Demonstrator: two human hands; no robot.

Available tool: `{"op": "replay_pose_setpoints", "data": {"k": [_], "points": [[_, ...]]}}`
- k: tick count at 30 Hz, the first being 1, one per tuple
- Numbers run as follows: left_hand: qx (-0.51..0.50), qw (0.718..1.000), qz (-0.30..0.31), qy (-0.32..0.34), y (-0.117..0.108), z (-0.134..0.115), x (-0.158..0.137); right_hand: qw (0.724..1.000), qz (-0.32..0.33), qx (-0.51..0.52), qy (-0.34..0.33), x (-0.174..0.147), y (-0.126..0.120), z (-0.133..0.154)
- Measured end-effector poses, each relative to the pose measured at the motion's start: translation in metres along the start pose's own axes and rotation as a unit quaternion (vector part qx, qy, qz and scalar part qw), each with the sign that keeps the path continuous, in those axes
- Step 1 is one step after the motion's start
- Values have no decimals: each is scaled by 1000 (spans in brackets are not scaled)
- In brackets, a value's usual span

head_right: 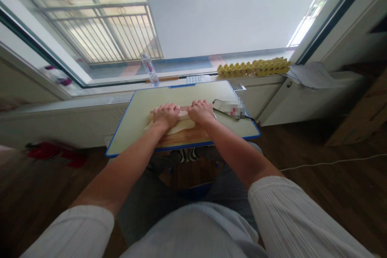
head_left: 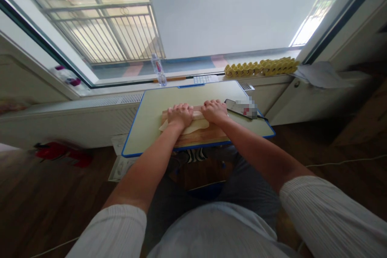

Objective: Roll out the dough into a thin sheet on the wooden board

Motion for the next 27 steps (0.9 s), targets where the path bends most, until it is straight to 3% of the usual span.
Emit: {"op": "replay_pose_setpoints", "data": {"k": [15,21,27], "points": [[-18,995,99,-24,23,14,76,998,57,2,24,71,19,-6],[-26,994,100,-24,26,16,76,998,53,-5,22,71,18,-5],[-20,996,87,-1,21,11,49,1000,20,-9,1,43,10,-1]]}}
Point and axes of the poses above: each hand's wrist, its own x-axis towards the middle knuckle, its own y-axis out of the palm, z = x × y, the point moved 9 cm from there along x, towards the middle knuckle, and after that the axes turned 4 degrees about -x, right-handed, at the moved point
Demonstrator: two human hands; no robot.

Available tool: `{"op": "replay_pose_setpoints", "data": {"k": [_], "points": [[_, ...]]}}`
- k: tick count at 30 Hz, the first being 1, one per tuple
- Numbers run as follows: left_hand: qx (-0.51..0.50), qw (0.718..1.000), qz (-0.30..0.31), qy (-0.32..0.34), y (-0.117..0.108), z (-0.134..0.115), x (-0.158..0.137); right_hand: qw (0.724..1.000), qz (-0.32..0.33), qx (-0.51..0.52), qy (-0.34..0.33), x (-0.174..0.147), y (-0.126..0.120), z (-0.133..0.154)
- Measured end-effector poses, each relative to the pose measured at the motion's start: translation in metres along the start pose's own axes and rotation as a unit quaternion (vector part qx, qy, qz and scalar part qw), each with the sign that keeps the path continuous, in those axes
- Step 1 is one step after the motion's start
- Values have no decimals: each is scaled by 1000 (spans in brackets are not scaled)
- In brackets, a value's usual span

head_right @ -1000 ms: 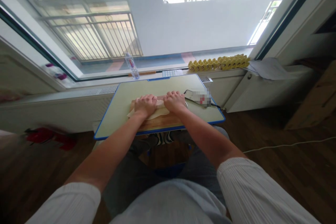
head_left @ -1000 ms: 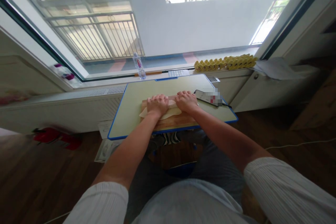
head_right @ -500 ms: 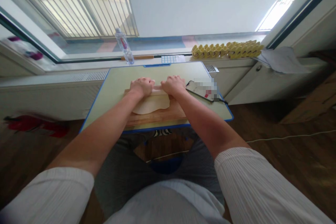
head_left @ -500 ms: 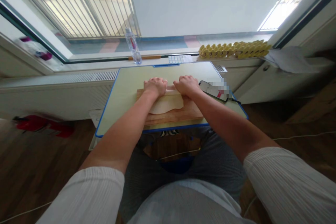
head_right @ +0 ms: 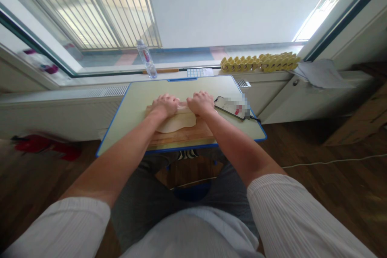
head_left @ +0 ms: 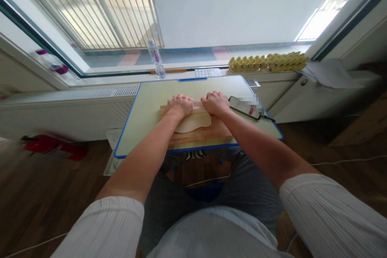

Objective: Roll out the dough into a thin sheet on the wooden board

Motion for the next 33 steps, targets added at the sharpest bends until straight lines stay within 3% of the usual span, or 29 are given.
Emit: {"op": "replay_pose_setpoints", "data": {"k": [5,9,23,29,33], "points": [[4,1000,3,-9,2,-2,-26,1000,-21,0,-10,-30,-5,3],[7,1000,6,-7,-1,-6,-32,1000,-23,1,-9,-36,-8,5],[-13,999,25,-38,1,9,36,998,41,12,38,42,10,-7],[-28,999,0,-44,-2,13,49,998,11,14,55,52,5,-8],[-22,999,8,-42,-1,11,43,999,27,14,43,48,8,-7]]}}
Point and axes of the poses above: each hand's wrist, its own x-axis towards the middle knuckle, its own y-axis out of the palm, z = x × y, the point moved 9 cm from there along x, towards the middle knuckle, and after that the axes turned 4 degrees about -x, right-handed, at the moved point
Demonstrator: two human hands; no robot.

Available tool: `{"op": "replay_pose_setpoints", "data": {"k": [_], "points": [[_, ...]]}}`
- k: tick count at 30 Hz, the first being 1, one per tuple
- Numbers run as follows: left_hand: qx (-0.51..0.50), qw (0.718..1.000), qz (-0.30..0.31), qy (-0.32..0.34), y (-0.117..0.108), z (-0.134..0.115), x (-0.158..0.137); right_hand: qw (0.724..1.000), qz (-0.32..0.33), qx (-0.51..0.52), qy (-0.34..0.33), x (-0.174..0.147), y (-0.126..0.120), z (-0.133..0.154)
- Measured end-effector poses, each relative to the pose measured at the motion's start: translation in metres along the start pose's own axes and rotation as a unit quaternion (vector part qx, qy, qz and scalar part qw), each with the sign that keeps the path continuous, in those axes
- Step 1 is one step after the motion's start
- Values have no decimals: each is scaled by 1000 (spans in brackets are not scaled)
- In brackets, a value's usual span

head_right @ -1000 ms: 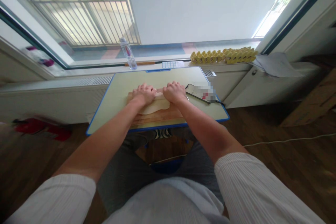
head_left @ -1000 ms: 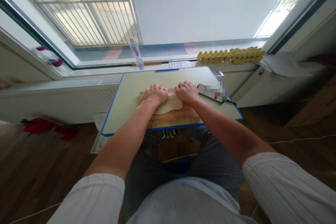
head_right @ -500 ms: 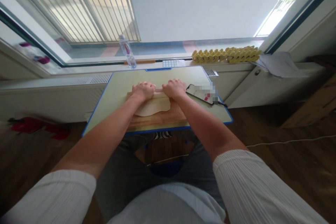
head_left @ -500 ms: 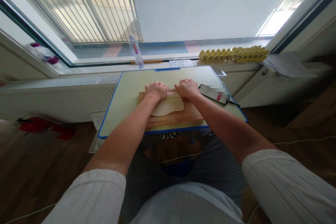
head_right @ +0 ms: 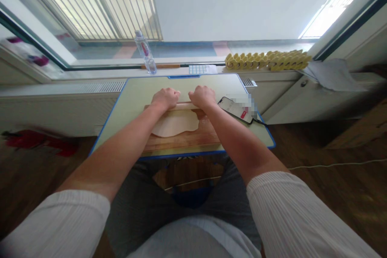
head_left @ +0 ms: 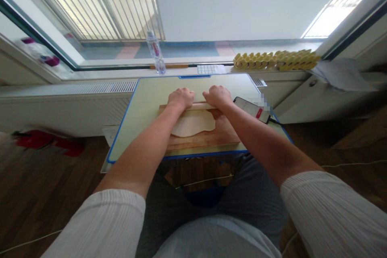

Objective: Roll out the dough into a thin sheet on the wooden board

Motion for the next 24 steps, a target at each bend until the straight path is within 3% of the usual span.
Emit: {"op": "replay_pose_setpoints", "data": {"k": [5,14,24], "points": [[23,999,7,23,2,-5,-17,999,9,-12,-29,-14,3,2],[42,998,-26,47,-2,-9,-47,998,-35,-16,-58,-50,-6,6],[21,1000,2,12,-1,-3,-9,1000,15,-11,-17,-7,3,3]]}}
Point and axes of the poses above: each hand's wrist, its own x-axis towards the middle knuckle, its own y-axis out of the palm, z = x × y, the point moved 9 cm from there along x, towards the middle knuckle, and after that the axes turned 4 degrees about -x, right-handed, at the moved point
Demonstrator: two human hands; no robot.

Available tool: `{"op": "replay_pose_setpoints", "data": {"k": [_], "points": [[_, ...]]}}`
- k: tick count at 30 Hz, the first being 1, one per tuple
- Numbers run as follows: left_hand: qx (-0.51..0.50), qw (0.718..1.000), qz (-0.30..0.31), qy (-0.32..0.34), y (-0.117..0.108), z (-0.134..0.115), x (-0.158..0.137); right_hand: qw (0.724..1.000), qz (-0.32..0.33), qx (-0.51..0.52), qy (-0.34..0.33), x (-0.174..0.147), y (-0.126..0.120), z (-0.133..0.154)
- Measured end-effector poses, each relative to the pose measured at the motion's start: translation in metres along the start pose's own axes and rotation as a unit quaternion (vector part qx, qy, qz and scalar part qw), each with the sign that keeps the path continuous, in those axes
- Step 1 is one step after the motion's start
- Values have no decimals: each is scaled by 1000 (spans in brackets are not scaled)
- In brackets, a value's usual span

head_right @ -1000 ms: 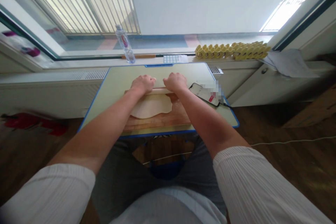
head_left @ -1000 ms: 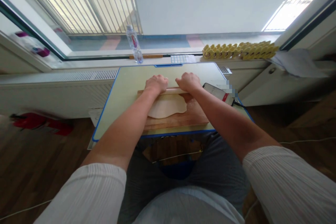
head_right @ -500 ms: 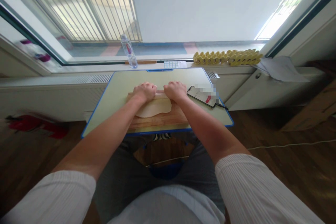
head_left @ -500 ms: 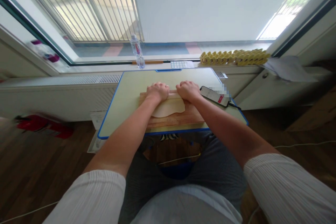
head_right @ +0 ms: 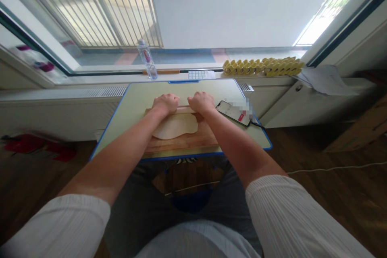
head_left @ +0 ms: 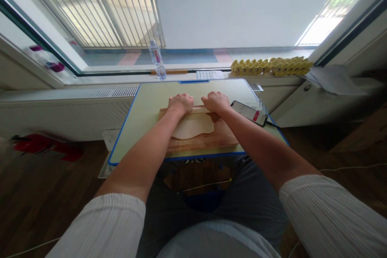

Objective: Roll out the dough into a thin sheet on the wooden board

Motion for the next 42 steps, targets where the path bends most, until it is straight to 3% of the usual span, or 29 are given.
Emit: {"op": "replay_pose_setpoints", "data": {"k": [6,11,18,24,30,35,42], "points": [[-17,1000,-4,-8,2,4,21,1000,0,0,11,20,3,-2],[-18,1000,-3,-4,4,4,17,1000,6,-5,-1,17,6,-2],[-7,1000,-17,21,2,-2,-17,999,-19,-10,-42,-15,3,3],[-6,1000,5,16,7,-5,-54,998,-40,-6,-44,-59,-1,4],[14,999,-15,25,6,-8,-83,997,-58,-8,-55,-90,-7,8],[13,1000,-1,27,6,-8,-69,998,-46,-2,-46,-73,-3,5],[-8,999,14,34,9,-2,-13,999,-26,15,-43,-17,3,5]]}}
Point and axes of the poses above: each hand's wrist, its own x-axis towards the middle knuckle, its own y-axis out of the palm, z = x × y, the point moved 9 cm from there along x, towards the middle knuckle, and after that the axes turned 4 degrees about -x, right-handed, at the moved point
